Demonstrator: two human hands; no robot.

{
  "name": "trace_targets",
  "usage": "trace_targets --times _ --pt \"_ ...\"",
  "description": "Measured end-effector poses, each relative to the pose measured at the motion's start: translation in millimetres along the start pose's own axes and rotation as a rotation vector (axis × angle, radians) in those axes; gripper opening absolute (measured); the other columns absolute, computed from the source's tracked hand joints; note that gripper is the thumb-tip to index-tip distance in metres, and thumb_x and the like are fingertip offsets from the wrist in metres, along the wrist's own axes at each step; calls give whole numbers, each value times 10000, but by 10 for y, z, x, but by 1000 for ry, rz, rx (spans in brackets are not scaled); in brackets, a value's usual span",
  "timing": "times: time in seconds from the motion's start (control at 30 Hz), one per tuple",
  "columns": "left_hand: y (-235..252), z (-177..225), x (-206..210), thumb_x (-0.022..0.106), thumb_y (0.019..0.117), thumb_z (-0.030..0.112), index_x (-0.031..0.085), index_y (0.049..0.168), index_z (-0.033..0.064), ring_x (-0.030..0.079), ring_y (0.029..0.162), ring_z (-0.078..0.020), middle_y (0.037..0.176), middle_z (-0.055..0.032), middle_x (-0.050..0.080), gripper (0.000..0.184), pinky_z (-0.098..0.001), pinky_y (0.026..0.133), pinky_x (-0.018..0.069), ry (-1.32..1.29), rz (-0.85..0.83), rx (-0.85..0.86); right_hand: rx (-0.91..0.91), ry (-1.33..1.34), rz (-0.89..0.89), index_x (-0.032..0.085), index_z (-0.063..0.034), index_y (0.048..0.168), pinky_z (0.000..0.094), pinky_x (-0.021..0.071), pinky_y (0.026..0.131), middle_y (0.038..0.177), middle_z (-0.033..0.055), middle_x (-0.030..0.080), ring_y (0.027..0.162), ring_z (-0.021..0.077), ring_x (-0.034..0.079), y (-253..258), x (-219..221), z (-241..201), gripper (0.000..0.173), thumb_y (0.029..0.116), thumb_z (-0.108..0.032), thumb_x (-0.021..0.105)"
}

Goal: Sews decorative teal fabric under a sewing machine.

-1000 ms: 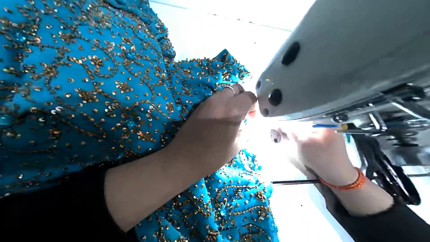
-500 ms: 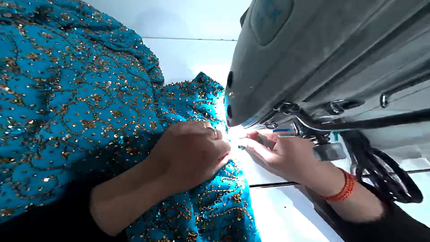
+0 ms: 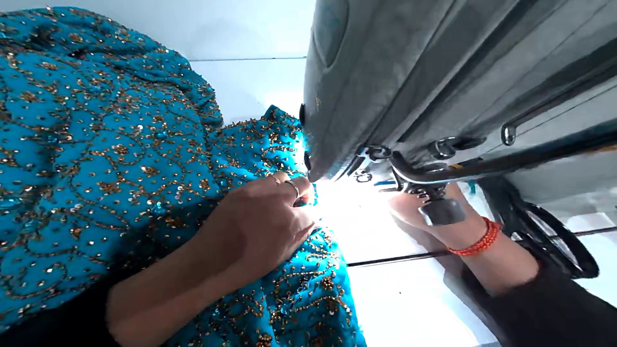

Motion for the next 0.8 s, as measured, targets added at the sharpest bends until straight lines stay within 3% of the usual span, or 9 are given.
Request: trace_targets --times 0.07,0.13,0.23,0.3,0.37,0.5,0.63,0.7,0.8 --pt "-30 -127 132 578 954 318 819 977 186 713 983 -231 1098 -38 746 276 -373 763 578 106 360 218 -16 -77 88 676 50 876 502 524 679 798 222 674 788 380 688 0 -33 21 148 900 -94 647" --pt "-33 -183 186 562 937 339 810 886 224 718 942 -189 1044 -12 761 277 -323 708 569 120 503 299 -54 -129 106 665 54 859 535 520 680 789 242 666 792 415 687 -13 -29 23 165 902 -97 619" --pt "-34 -188 179 581 916 337 809 882 248 716 970 -155 975 35 769 247 -305 731 557 87 477 264 -234 57 75 646 -85 728 397 466 569 654 67 621 635 209 629 -57 57 48 191 802 -251 587" --pt "-27 -199 179 601 910 338 796 858 249 700 938 -138 938 54 753 221 -296 713 542 56 466 254 -414 332 -40 752 -143 908 306 557 715 848 -18 728 807 67 685 -91 150 0 246 929 -345 613" --pt "-21 -197 181 609 907 345 788 845 253 694 906 -133 921 60 744 210 -297 689 540 51 460 242 -515 449 -67 778 -155 994 217 574 796 966 -42 757 906 0 690 -94 159 -129 229 964 -315 617" --pt "-18 -179 176 608 905 333 779 836 230 688 831 -152 864 37 728 211 -310 637 522 63 474 256 -598 364 -39 804 -144 981 200 552 780 988 -12 771 912 29 698 -96 137 -199 244 960 -292 611" --pt "-24 -167 160 595 909 286 771 816 210 709 882 -138 913 46 751 212 -286 675 546 91 493 300 -639 319 -20 798 -148 911 195 544 763 978 -6 773 890 38 699 -107 121 -222 241 963 -266 595" --pt "-26 -150 147 574 930 244 767 826 185 671 810 -149 865 32 729 227 -277 626 503 131 479 349 -649 303 -6 805 -155 893 186 538 753 972 -5 772 882 38 695 -113 111 -226 244 956 -257 593" --pt "-30 -136 135 527 974 215 761 868 161 677 835 -176 859 15 719 262 -290 637 515 177 423 375 -672 268 18 804 -156 894 187 527 748 955 -1 771 875 50 692 -120 96 -243 255 960 -261 580"
Point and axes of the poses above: each hand's wrist, its own y-axis towards the middle knuckle, its own x-axis out of the palm, z = x × y, the point moved 4 cm from there along y, towards the middle knuckle
